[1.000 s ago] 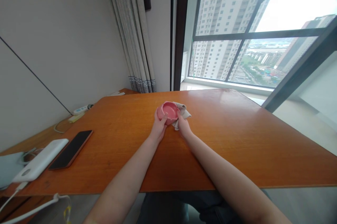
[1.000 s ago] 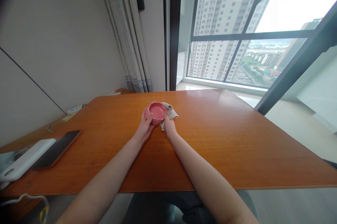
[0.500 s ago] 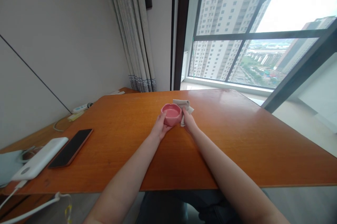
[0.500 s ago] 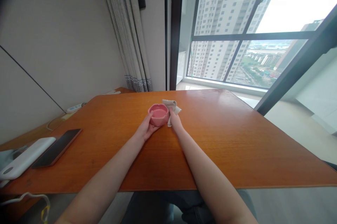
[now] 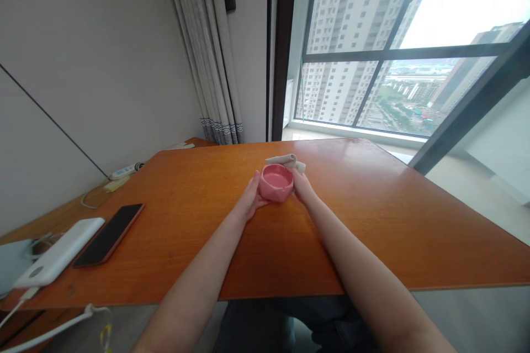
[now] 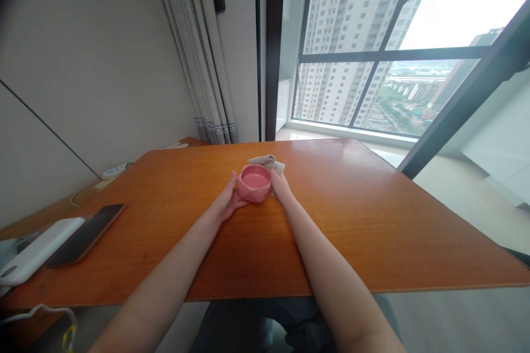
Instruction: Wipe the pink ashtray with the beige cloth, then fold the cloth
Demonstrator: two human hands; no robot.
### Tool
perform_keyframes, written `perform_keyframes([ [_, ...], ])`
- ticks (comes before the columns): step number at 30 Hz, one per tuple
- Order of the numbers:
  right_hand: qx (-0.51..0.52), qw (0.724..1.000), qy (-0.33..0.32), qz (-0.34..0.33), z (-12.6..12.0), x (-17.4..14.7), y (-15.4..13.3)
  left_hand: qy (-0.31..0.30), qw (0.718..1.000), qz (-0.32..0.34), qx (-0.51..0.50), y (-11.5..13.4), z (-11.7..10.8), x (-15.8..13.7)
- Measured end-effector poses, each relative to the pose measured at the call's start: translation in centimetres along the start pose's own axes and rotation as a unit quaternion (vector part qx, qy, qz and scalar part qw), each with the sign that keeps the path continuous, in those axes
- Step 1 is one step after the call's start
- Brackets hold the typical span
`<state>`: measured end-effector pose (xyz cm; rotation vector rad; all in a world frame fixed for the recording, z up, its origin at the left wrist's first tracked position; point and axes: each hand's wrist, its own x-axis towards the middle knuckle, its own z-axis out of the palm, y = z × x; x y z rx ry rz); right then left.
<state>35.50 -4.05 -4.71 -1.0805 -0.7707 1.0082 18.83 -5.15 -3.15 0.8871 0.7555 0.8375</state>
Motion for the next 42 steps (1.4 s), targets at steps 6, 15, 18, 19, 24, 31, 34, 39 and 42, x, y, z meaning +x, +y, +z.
perform_keyframes([
  [6, 0.018, 0.999, -0.004, 0.043, 0.7, -0.6, 0.5, 0.062, 0.997, 0.015, 0.035, 0.0, -0.4, 0.3],
  [15, 0.251, 0.961, 0.036, 0.108, 4.8, -3.1, 1.7, 0.205, 0.966, 0.154, -0.032, -1.0, 0.1, 1.1],
  [18, 0.241, 0.964, 0.050, 0.101, 4.3, -2.7, 1.8, 0.201, 0.974, 0.104, -0.011, -0.6, -0.2, 1.0],
  [19, 0.232, 0.966, 0.058, 0.099, 4.0, -2.3, 1.8, 0.172, 0.982, 0.076, -0.005, -0.4, -0.4, 0.9],
  [24, 0.196, 0.972, 0.055, 0.118, 2.2, -0.8, 1.5, 0.035, 0.999, -0.014, 0.039, 0.2, -1.1, 0.6],
  [31, 0.250, 0.952, 0.020, 0.176, 4.4, -2.6, 1.9, 0.190, 0.971, 0.144, 0.011, -0.1, -1.5, 1.6],
  [34, 0.257, 0.948, -0.015, 0.189, 5.4, -3.5, 2.3, 0.230, 0.945, 0.234, -0.002, 0.1, -2.1, 1.9],
  [39, 0.261, 0.954, 0.014, 0.150, 4.4, -2.4, 2.3, 0.173, 0.975, 0.122, 0.067, 0.0, -2.0, 1.5],
  [42, 0.232, 0.963, 0.024, 0.133, 3.1, -1.2, 2.1, 0.107, 0.989, 0.029, 0.096, -0.4, -1.2, 1.1],
])
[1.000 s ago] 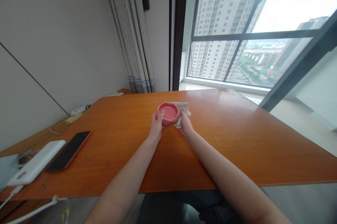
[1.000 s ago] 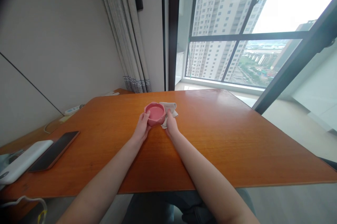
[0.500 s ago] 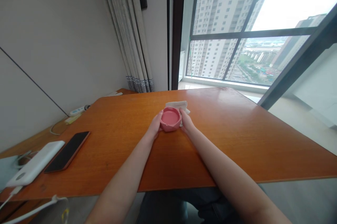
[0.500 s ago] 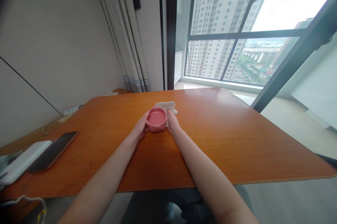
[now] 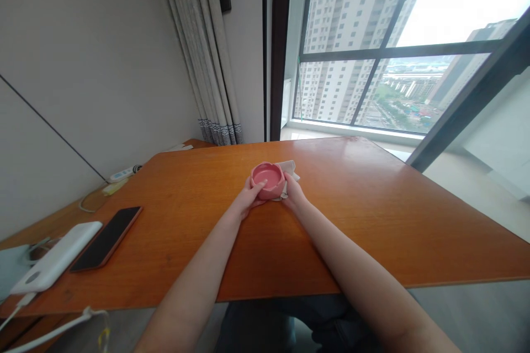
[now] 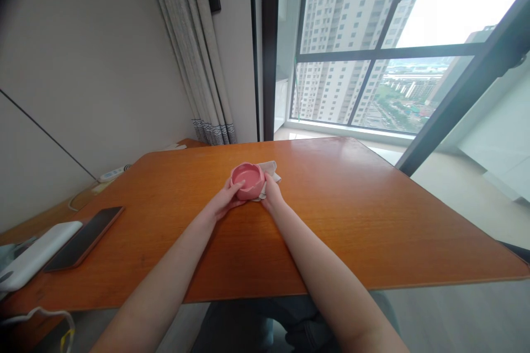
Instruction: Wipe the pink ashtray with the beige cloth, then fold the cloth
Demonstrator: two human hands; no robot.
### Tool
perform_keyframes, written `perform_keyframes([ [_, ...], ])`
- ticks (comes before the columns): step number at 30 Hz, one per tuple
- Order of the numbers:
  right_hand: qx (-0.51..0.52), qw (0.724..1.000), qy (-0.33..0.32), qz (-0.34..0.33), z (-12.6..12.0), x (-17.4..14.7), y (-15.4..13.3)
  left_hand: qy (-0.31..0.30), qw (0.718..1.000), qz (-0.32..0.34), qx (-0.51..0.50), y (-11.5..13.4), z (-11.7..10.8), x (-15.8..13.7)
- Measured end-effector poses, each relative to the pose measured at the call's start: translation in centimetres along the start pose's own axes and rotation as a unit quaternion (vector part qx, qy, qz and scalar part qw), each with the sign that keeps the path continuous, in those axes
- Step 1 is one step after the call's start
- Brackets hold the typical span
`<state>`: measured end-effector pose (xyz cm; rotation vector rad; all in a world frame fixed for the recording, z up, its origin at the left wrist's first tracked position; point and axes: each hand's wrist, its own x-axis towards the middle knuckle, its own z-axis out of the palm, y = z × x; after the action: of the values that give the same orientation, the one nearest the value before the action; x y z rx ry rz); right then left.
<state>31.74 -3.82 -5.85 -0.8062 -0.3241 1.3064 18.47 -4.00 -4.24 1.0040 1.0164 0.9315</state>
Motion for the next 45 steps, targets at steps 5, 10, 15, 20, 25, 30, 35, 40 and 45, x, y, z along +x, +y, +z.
perform_keyframes([
  [5, 0.006, 1.000, 0.002, 0.022, 0.3, -0.6, 0.8, 0.042, 0.999, 0.021, 0.020, -0.3, 0.5, -0.1],
  [10, 0.038, 0.999, -0.003, -0.019, 1.3, -1.6, 2.5, 0.096, 0.993, 0.062, -0.006, -0.5, 0.4, 0.2],
  [15, 0.008, 1.000, -0.009, -0.013, 0.1, -0.3, 0.5, 0.064, 0.997, 0.027, 0.021, 0.0, -0.2, 0.1],
  [20, -0.060, 0.985, -0.112, 0.118, -0.2, -0.3, -1.2, 0.013, 0.998, 0.026, 0.055, 0.1, -1.0, 0.5],
  [25, -0.014, 0.993, -0.081, 0.083, 0.9, -1.4, 0.9, 0.091, 0.980, 0.169, 0.054, -0.3, -1.0, 1.1],
  [30, 0.059, 0.998, 0.035, 0.017, 1.3, -2.0, 2.7, 0.127, 0.965, 0.227, 0.035, -0.7, 0.1, 0.5],
  [35, 0.058, 0.997, 0.035, -0.032, 1.8, -2.9, 2.8, 0.163, 0.963, 0.214, -0.019, -1.4, 0.8, 0.6],
  [40, 0.047, 0.998, 0.020, -0.047, 1.4, -2.4, 2.4, 0.079, 0.990, 0.115, 0.011, -1.0, 0.1, 1.0],
  [45, -0.002, 0.999, 0.035, 0.004, 0.2, -0.7, 1.0, 0.029, 0.999, 0.020, 0.020, 0.5, -1.6, 0.9],
])
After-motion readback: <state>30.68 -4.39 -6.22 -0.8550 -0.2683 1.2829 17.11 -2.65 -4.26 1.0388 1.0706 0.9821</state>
